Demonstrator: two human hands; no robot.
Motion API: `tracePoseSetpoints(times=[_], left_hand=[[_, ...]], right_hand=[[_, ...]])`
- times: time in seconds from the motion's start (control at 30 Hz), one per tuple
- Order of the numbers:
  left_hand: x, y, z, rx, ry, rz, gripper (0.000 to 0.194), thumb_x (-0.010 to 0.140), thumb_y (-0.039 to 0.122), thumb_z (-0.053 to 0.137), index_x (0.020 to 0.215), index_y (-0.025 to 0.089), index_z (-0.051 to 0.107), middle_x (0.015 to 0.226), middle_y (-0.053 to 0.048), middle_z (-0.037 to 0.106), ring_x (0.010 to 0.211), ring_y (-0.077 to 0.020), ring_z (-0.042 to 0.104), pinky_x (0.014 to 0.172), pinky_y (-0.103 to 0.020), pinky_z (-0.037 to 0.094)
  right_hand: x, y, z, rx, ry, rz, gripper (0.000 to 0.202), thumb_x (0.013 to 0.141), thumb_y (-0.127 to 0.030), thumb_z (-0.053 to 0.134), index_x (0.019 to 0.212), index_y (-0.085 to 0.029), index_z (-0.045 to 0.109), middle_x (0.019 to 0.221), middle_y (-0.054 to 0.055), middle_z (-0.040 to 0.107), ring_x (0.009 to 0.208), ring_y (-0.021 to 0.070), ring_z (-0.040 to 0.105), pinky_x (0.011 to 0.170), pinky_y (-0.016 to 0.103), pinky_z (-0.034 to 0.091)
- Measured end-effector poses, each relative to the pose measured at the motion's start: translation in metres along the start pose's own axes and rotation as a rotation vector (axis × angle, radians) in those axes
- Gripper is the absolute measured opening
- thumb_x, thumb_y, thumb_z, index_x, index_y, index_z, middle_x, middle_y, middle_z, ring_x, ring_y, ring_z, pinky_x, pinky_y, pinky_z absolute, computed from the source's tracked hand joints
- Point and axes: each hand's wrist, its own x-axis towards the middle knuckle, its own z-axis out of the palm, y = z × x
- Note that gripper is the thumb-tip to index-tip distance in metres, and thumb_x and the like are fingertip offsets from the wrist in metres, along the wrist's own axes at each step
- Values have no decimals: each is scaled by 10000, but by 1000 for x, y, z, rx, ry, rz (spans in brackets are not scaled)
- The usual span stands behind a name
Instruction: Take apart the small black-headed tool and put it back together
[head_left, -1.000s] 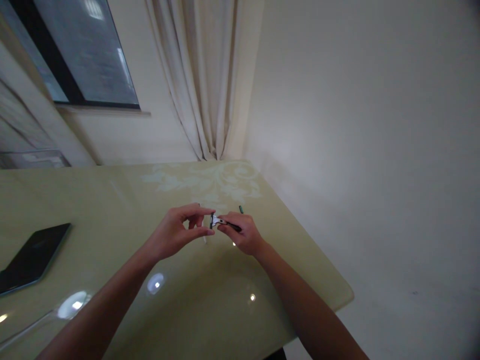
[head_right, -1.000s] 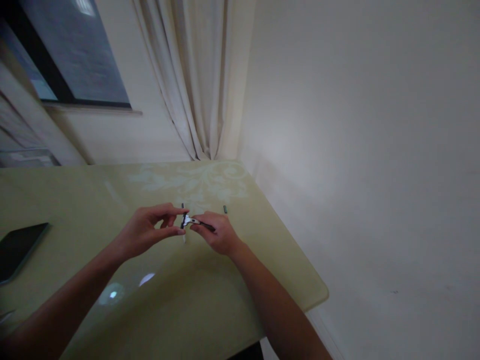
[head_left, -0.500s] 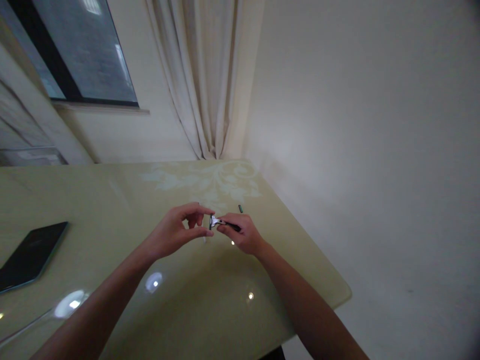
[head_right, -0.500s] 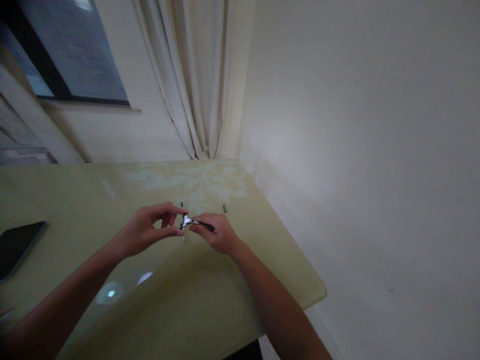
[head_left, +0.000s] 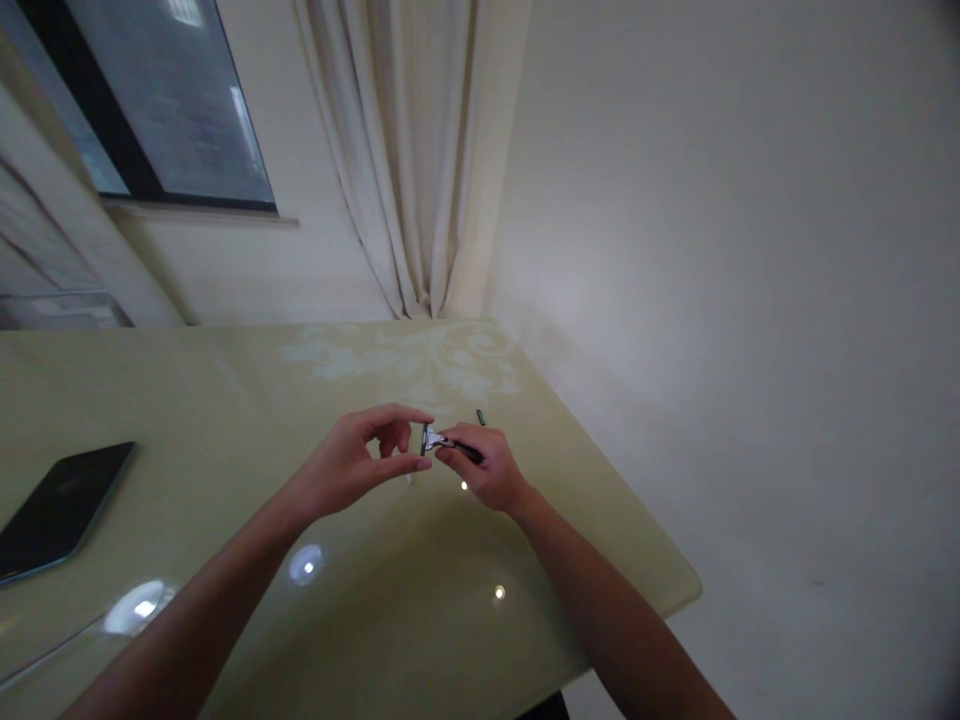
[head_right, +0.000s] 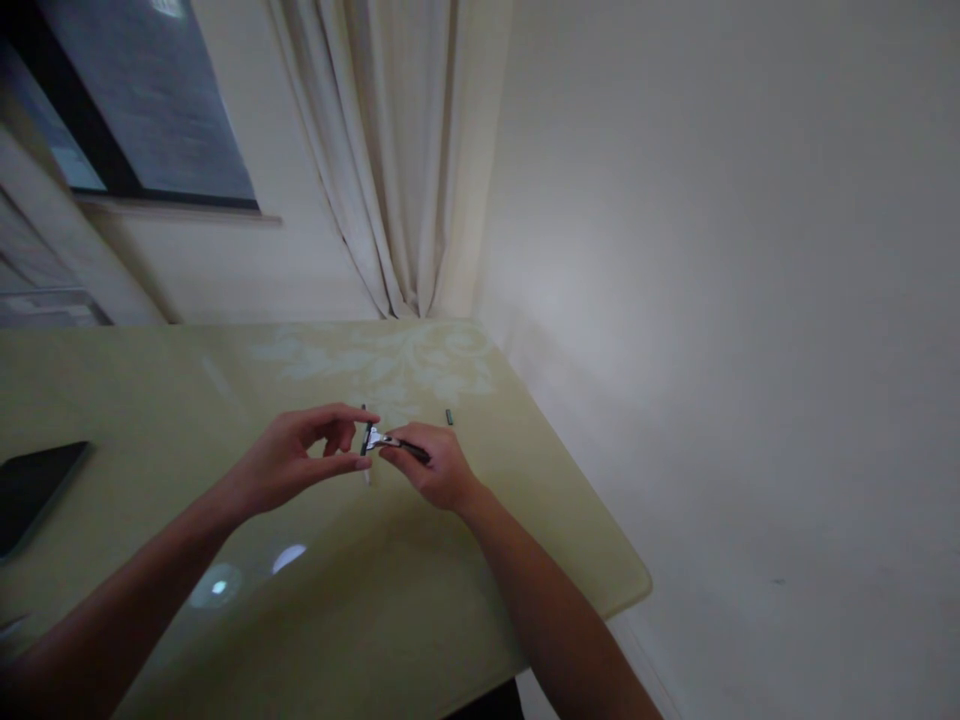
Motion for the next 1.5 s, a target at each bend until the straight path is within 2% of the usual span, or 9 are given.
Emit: tracePoseSetpoints(times=[0.37,0.7,0.8,0.9,1.0,1.07,1.2,1.4,1.5], left_hand=[[-1,2,3,33,41,38,416,852,417,818,1210,222,734,754,26,617,650,-111,547,606,-223,457],[3,-1,2,112,71,-19,453,835,497,809,1194,230,736,762,23,633,637,-118,542,587,-228,442],[4,-7,0,98,68,-46,474,853,510,782,1219,216,718,749,23,636,631,-123,543,588,-231,441],[5,-21,0,170,70,-73,340,913,515,701,989,187,750,716,7,636,620,-129,536,587,-236,426],[2,-45,4,305,-56,-83,263,944,421,651,877,191,758,790,-29,677,657,-149,581,628,-256,456],[-2,-62,9,386,-170,-85,188,934,293,622,987,219,786,960,-58,714,752,-172,652,720,-288,511],[-10,-82,19,547,-238,-50,374,895,147,554,1176,278,764,1257,-78,687,1084,-239,683,937,-351,526],[-8,-76,25,596,-331,-45,329,929,156,475,950,267,784,1161,-59,719,1031,-244,687,870,-329,520],[-7,-74,27,567,-357,-35,300,936,168,479,950,252,766,1110,-57,724,1039,-242,677,888,-326,496]], right_hand=[[-1,0,4,54,35,16,235,1001,-373,655,1011,-177,783,826,48,723,720,158,633,697,265,467],[2,6,6,8,38,49,271,1005,-428,636,967,-189,757,805,34,648,726,163,565,714,287,442],[5,11,1,-13,111,92,315,1016,-448,609,923,-181,748,773,25,601,725,160,535,711,285,430],[10,29,-16,-78,245,221,403,1009,-518,577,887,-174,747,770,21,550,733,164,520,688,279,420],[12,58,-42,-212,287,378,448,986,-547,553,814,-177,738,746,11,521,760,178,530,715,284,427],[9,78,-59,-350,289,499,415,962,-491,573,721,-179,705,720,10,533,770,188,541,730,289,418],[-2,102,-79,-451,213,720,362,920,-385,599,642,-174,693,612,10,562,660,190,550,645,288,381],[-4,107,-70,-484,239,782,237,859,-361,697,889,-156,812,798,84,759,750,225,684,695,302,462],[0,108,-59,-554,227,791,243,855,-370,725,915,-154,820,848,100,782,786,231,711,714,302,483]])
